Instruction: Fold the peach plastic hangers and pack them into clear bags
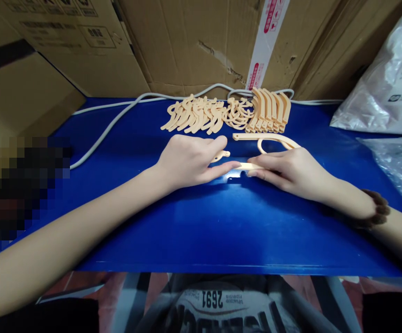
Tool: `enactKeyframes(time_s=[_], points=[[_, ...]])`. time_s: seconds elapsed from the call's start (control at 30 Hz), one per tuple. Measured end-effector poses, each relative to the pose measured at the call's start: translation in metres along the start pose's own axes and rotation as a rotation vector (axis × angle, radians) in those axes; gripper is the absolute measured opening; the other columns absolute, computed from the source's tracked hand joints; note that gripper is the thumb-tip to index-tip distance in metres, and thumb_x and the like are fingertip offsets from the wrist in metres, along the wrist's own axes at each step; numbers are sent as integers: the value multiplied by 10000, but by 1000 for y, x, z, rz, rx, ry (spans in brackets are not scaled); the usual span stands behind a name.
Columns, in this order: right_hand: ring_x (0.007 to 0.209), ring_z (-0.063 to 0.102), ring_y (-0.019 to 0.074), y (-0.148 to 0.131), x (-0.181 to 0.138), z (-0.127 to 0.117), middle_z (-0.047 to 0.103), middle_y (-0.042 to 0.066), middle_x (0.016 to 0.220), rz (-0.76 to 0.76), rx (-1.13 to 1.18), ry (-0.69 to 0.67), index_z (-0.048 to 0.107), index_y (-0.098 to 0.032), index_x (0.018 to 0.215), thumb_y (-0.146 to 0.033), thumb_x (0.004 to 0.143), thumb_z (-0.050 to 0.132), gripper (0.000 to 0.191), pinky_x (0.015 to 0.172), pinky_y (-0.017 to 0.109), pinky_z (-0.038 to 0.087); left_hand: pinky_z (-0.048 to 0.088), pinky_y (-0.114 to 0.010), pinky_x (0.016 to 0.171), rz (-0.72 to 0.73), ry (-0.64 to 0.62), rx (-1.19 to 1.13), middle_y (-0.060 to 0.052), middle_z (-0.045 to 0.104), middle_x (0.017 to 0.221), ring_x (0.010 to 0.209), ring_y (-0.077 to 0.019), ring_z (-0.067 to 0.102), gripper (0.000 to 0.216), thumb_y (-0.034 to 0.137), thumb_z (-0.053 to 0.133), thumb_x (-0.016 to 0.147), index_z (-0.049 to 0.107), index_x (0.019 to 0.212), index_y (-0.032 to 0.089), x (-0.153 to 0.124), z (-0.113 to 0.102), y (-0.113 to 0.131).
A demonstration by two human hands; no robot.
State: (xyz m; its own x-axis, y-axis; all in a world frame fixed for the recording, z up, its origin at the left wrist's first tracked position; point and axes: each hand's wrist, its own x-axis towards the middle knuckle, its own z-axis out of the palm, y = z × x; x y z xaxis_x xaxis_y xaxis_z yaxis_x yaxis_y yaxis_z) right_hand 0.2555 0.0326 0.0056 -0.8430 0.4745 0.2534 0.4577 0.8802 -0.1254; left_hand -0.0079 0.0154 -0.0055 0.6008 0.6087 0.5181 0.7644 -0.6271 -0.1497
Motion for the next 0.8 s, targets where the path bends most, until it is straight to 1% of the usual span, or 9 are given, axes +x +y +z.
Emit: enactKeyframes(time_s=[0.2, 0.3, 0.4, 0.5, 0.6, 0.7, 0.8], points=[[766, 719, 173, 2, -1, 1, 796, 58, 966, 9, -12, -36, 727, -158, 1184, -422, 1086, 390, 438, 673, 281, 472, 176, -282, 478, -48, -54, -19, -24, 636, 591, 516, -163, 586, 474, 557, 396, 1003, 623, 829, 179, 0, 3, -1], [785, 727, 177, 2, -1, 1, 799, 53, 982, 22, -21, -51, 725, -168, 1189, -424, 1084, 393, 432, 674, 283, 473, 186, -291, 484, -81, -103, -47, -19, 629, 608, 538, -175, 584, 397, 500, 395, 970, 625, 896, 184, 1, 1, 0], [790, 734, 182, 2, -1, 1, 800, 52, 988, 23, -59, -45, 732, -170, 1165, -424, 1089, 376, 444, 671, 288, 469, 278, -296, 516, -114, -149, -119, -30, 658, 709, 633, -197, 617, 312, 398, 396, 941, 606, 1004, 177, 3, -1, 2], [775, 733, 182, 2, -2, 3, 801, 52, 974, 38, -131, -15, 740, -174, 1132, -433, 1091, 367, 456, 640, 287, 446, 416, -308, 640, -124, -198, -243, -58, 682, 886, 797, -213, 651, 265, 314, 354, 994, 561, 1080, 174, 4, -2, 3], [728, 716, 169, 2, -3, 4, 798, 52, 944, 61, -210, 15, 742, -178, 1113, -428, 1091, 368, 450, 586, 281, 398, 469, -324, 735, -149, -249, -378, -59, 658, 955, 869, -215, 642, 225, 339, 360, 1039, 519, 1077, 185, 4, -1, 5], [693, 693, 152, 2, -4, 5, 792, 42, 929, 67, -263, 45, 734, -186, 1138, -412, 1088, 390, 415, 575, 276, 374, 473, -330, 760, -165, -273, -491, -52, 635, 942, 869, -212, 627, 194, 366, 411, 1030, 492, 1034, 189, 4, -2, 6], [690, 681, 144, 1, -4, 5, 787, 35, 934, 58, -285, 69, 732, -183, 1124, -406, 1090, 390, 410, 585, 274, 377, 466, -331, 783, -190, -288, -572, -49, 632, 946, 873, -205, 618, 206, 366, 377, 1049, 483, 1018, 192, 5, -2, 6]])
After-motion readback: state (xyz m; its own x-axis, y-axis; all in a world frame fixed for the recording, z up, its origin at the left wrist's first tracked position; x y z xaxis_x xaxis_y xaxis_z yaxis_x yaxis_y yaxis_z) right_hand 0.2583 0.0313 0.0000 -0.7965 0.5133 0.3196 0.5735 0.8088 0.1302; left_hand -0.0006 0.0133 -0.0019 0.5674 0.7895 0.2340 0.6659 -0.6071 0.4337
